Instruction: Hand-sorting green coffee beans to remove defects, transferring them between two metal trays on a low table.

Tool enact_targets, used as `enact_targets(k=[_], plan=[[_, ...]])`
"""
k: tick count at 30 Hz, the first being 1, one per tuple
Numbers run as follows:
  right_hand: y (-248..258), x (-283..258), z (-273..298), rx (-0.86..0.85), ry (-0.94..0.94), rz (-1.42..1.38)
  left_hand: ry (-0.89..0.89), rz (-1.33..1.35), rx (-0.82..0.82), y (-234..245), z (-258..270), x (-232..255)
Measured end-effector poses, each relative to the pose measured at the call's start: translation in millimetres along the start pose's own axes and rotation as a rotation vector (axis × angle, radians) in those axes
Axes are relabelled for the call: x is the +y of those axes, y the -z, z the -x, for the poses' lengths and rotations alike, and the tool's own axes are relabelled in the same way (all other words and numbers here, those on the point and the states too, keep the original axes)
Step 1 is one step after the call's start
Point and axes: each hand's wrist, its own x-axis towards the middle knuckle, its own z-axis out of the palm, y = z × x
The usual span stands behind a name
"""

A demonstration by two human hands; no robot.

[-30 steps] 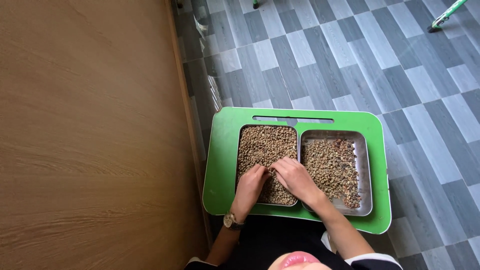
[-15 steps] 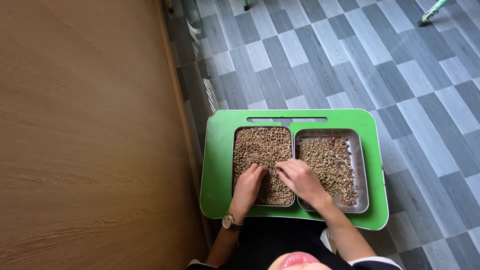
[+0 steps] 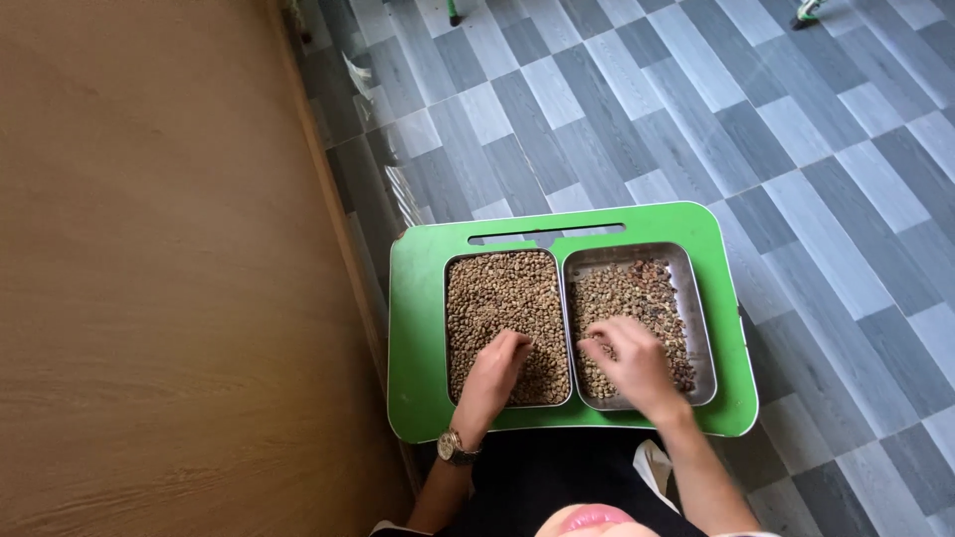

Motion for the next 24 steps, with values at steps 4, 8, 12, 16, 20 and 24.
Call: enact_targets(k=[4,8,12,16,20,24], plan=[[-16,-34,-17,-0.100,0.062,-0.167,-0.062,-0.052,0.007,-11,0,5],[-17,-53,-30,-0.177,0.020,-0.327,-0.116,-0.125,0.060,-14,4,-3],[-19,-50,-34,-0.227,-0.001,-0.444,-0.122,-0.161,0.098,-17,5,-16],[-22,-45,-34,-0.245,-0.019,-0.494,-0.121,-0.150,0.089,-17,6,-17],[-20,-42,-32,-0.227,-0.017,-0.482,-0.100,-0.175,0.067,-21,6,-21],[-26,-12,-19,-0.131,-0.027,-0.357,-0.042,-0.056,0.033,-6,1,0]])
